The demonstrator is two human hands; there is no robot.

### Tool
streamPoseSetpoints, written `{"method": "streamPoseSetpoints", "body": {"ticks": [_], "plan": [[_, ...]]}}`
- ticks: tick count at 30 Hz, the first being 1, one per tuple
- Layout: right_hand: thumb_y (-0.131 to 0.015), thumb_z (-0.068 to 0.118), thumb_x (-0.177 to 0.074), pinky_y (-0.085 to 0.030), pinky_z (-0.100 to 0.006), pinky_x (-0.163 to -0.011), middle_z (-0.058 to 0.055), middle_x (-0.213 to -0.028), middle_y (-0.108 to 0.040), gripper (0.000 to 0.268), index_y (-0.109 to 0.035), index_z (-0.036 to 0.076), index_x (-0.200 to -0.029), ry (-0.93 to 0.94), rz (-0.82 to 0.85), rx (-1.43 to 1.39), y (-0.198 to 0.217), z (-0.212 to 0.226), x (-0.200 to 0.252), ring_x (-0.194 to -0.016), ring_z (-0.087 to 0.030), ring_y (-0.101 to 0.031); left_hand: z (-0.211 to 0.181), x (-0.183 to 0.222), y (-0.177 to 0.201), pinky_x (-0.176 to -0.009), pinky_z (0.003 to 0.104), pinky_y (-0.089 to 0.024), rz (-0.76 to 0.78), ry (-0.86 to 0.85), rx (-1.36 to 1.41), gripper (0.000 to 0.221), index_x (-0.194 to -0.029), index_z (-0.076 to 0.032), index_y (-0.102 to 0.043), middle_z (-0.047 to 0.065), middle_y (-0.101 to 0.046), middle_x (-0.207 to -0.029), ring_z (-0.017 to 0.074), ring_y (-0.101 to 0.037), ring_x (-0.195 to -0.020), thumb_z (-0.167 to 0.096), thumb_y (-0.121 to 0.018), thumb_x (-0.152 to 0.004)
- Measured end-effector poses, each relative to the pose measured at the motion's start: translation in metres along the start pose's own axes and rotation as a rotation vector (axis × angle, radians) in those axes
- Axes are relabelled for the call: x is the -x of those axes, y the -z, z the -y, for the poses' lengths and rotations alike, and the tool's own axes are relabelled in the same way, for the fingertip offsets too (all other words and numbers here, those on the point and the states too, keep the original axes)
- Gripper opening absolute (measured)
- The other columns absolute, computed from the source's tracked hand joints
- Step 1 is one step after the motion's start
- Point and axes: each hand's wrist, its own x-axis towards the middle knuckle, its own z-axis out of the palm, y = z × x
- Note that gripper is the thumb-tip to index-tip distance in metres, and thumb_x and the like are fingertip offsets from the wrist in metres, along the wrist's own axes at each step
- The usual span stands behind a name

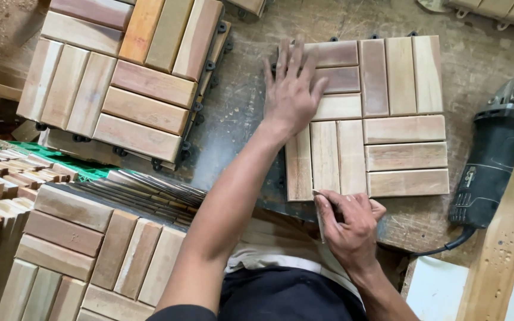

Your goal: Sanding the surface of interlocking wooden tiles using an angle grinder with a sanding disc and inspecting the finish by hand.

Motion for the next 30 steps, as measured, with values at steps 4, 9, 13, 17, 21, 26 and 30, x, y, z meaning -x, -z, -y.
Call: {"method": "streamPoseSetpoints", "body": {"ticks": [4, 9, 13, 17, 21, 26, 30], "plan": [[-0.075, 0.025, -0.098, -0.035, -0.031, -0.085, 0.005, -0.081, -0.074, 0.006, -0.078, 0.021, -0.100, -0.041, -0.116, -0.033, -0.025, -0.010, -0.023, -0.080, -0.018, -0.067, -0.009, 0.074, 0.022, -0.128, 0.068, -0.013, -0.055, 0.013, 0.175, 0.056, -0.162, -0.024, -0.035, 0.009, -0.013, -0.175, 0.0345, -0.007, -0.162, -0.046, -0.042, -0.111], [-0.072, 0.027, -0.101, -0.031, -0.036, -0.090, 0.004, -0.077, -0.071, 0.009, -0.077, 0.020, -0.103, -0.058, -0.128, 0.040, -0.039, -0.011, -0.054, -0.085, -0.016, -0.066, -0.022, 0.153, 0.034, -0.126, 0.059, 0.000, 0.057, 0.048, 0.275, 0.063, -0.165, -0.019, -0.020, 0.013, -0.008, -0.174, 0.0286, -0.010, -0.160, -0.049, -0.020, -0.110], [-0.073, 0.029, -0.102, -0.030, -0.036, -0.089, 0.005, -0.082, -0.072, 0.008, -0.077, 0.024, -0.102, -0.010, -0.175, 0.065, -0.065, -0.033, -0.073, -0.086, -0.017, -0.065, -0.024, 0.175, 0.023, -0.125, 0.062, 0.000, -0.030, 0.015, 0.241, 0.061, -0.166, -0.020, -0.019, 0.018, -0.012, -0.173, 0.0331, -0.012, -0.160, -0.044, -0.030, -0.112], [-0.073, 0.032, -0.104, -0.029, -0.037, -0.090, 0.006, -0.084, -0.073, 0.009, -0.077, 0.025, -0.102, 0.000, -0.204, 0.061, -0.073, -0.035, -0.101, -0.088, -0.017, -0.064, -0.026, 0.180, 0.021, -0.124, 0.064, -0.002, -0.071, 0.021, 0.239, 0.061, -0.165, -0.019, -0.024, 0.016, -0.016, -0.173, 0.0329, -0.014, -0.160, -0.046, -0.033, -0.111], [-0.072, 0.035, -0.106, -0.028, -0.038, -0.091, 0.005, -0.089, -0.074, 0.010, -0.076, 0.027, -0.104, 0.006, -0.208, 0.048, -0.081, -0.044, -0.111, -0.091, -0.018, -0.064, -0.037, 0.183, 0.014, -0.123, 0.065, 0.003, -0.155, 0.109, 0.241, 0.058, -0.166, -0.019, -0.022, 0.011, -0.016, -0.174, 0.0289, -0.012, -0.160, -0.041, -0.029, -0.112], [-0.068, 0.034, -0.109, -0.029, -0.039, -0.090, 0.003, -0.081, -0.072, 0.015, -0.077, 0.023, -0.105, 0.025, -0.154, 0.004, -0.062, -0.027, -0.087, -0.084, -0.017, -0.064, -0.041, 0.177, 0.012, -0.119, 0.075, -0.001, -0.282, 0.114, 0.144, 0.055, -0.163, -0.015, -0.029, 0.013, -0.025, -0.171, 0.0347, -0.019, -0.159, -0.034, -0.033, -0.112], [-0.071, 0.032, -0.106, -0.030, -0.035, -0.087, 0.004, -0.090, -0.076, 0.011, -0.077, 0.023, -0.103, 0.047, -0.134, 0.024, -0.050, -0.024, -0.059, -0.085, -0.017, -0.066, -0.039, 0.174, 0.009, -0.117, 0.079, -0.002, -0.322, 0.081, 0.122, 0.054, -0.162, -0.013, -0.032, 0.014, -0.028, -0.170, 0.0370, -0.021, -0.158, -0.032, -0.034, -0.111]]}}
